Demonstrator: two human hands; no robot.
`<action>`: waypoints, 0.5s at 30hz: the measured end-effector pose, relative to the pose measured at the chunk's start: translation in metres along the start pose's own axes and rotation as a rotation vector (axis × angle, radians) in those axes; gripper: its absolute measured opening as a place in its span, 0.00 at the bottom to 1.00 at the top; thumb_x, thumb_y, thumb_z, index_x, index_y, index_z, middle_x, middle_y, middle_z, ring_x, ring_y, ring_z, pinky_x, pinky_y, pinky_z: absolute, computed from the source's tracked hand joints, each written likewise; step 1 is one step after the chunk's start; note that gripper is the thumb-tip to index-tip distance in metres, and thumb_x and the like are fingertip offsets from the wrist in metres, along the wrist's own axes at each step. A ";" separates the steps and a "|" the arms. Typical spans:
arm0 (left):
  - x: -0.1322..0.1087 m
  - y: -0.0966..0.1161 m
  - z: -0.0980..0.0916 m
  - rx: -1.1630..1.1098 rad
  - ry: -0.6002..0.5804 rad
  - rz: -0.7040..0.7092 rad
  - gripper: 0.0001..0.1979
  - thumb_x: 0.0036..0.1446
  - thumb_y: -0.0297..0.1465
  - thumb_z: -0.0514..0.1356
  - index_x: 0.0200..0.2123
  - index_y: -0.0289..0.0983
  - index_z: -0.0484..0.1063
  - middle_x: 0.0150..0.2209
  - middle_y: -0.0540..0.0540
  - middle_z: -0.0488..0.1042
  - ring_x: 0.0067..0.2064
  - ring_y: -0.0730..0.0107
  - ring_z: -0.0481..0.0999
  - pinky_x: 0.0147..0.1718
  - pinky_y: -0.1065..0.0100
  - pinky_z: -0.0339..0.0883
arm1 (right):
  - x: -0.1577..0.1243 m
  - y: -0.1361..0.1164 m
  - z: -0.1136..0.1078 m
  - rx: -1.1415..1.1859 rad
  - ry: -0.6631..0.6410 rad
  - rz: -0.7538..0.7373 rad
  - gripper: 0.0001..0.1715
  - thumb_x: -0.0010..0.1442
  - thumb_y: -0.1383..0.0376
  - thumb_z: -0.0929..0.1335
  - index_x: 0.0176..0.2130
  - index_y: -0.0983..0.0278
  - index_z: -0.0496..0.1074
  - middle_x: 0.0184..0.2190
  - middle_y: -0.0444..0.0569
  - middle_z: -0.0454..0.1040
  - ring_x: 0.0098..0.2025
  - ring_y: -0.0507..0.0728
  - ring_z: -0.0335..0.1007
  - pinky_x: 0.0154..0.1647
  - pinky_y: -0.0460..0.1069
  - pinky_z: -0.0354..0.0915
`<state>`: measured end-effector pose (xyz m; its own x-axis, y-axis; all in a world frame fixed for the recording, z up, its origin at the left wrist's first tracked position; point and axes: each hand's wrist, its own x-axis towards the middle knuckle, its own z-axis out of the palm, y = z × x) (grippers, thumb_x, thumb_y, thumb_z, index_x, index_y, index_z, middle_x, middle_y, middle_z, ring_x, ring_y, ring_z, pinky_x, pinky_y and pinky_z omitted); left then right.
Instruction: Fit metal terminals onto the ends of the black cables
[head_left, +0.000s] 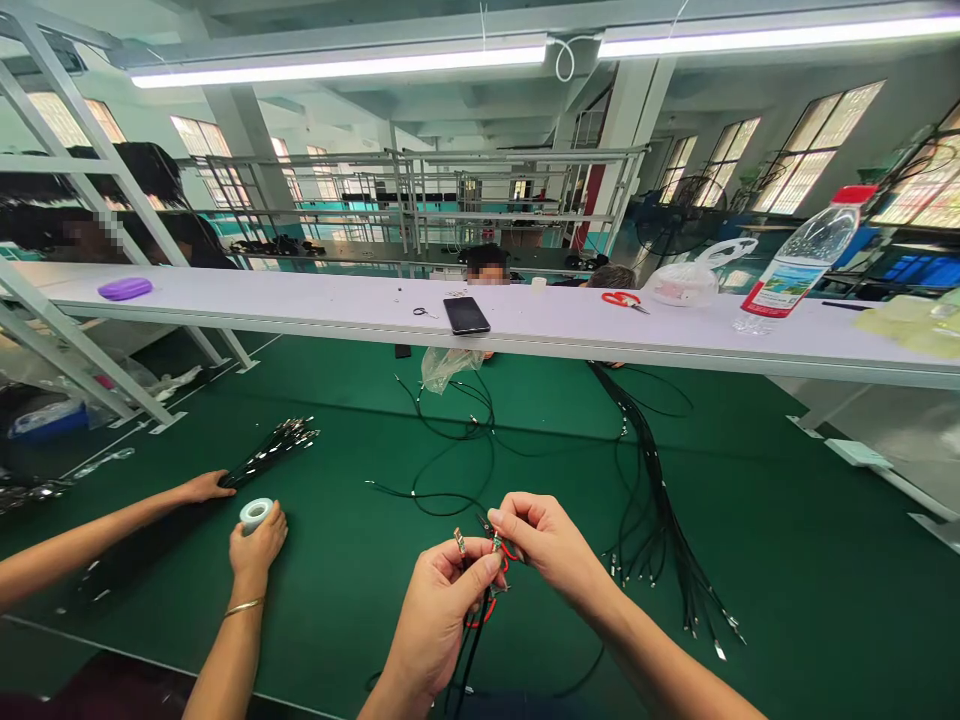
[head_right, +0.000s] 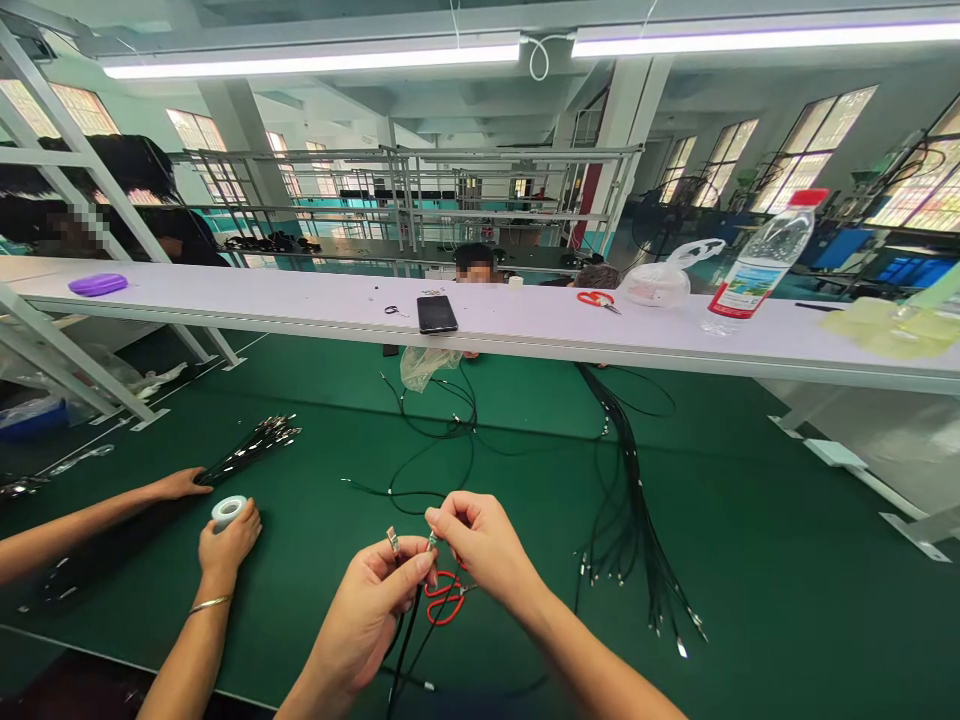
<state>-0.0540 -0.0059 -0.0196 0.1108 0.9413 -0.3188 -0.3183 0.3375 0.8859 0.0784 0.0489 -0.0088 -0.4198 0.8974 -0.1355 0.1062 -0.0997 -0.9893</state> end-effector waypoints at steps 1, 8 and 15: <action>0.001 0.000 0.000 -0.005 -0.007 -0.003 0.13 0.46 0.37 0.63 0.27 0.32 0.70 0.23 0.49 0.66 0.21 0.85 0.54 0.20 0.78 0.47 | 0.000 0.000 0.000 0.004 0.002 0.006 0.26 0.53 0.49 0.65 0.21 0.67 0.58 0.14 0.40 0.55 0.17 0.45 0.45 0.18 0.43 0.44; 0.004 -0.002 0.001 -0.052 -0.102 -0.044 0.12 0.51 0.37 0.59 0.32 0.32 0.71 0.24 0.50 0.63 0.22 0.86 0.51 0.21 0.78 0.42 | 0.003 -0.002 0.000 0.024 0.023 -0.067 0.23 0.55 0.51 0.64 0.23 0.66 0.58 0.16 0.42 0.59 0.19 0.47 0.53 0.21 0.43 0.52; -0.005 0.008 -0.018 -0.206 0.085 0.134 0.11 0.48 0.36 0.61 0.26 0.34 0.70 0.26 0.49 0.64 0.24 0.84 0.55 0.22 0.80 0.53 | -0.011 0.023 0.026 0.200 -0.341 -0.159 0.22 0.51 0.57 0.68 0.43 0.64 0.64 0.38 0.49 0.66 0.39 0.52 0.63 0.40 0.45 0.60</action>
<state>-0.0737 -0.0084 -0.0166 -0.0219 0.9710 -0.2382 -0.5105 0.1940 0.8377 0.0626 0.0255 -0.0315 -0.6942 0.7185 0.0431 -0.1471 -0.0830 -0.9856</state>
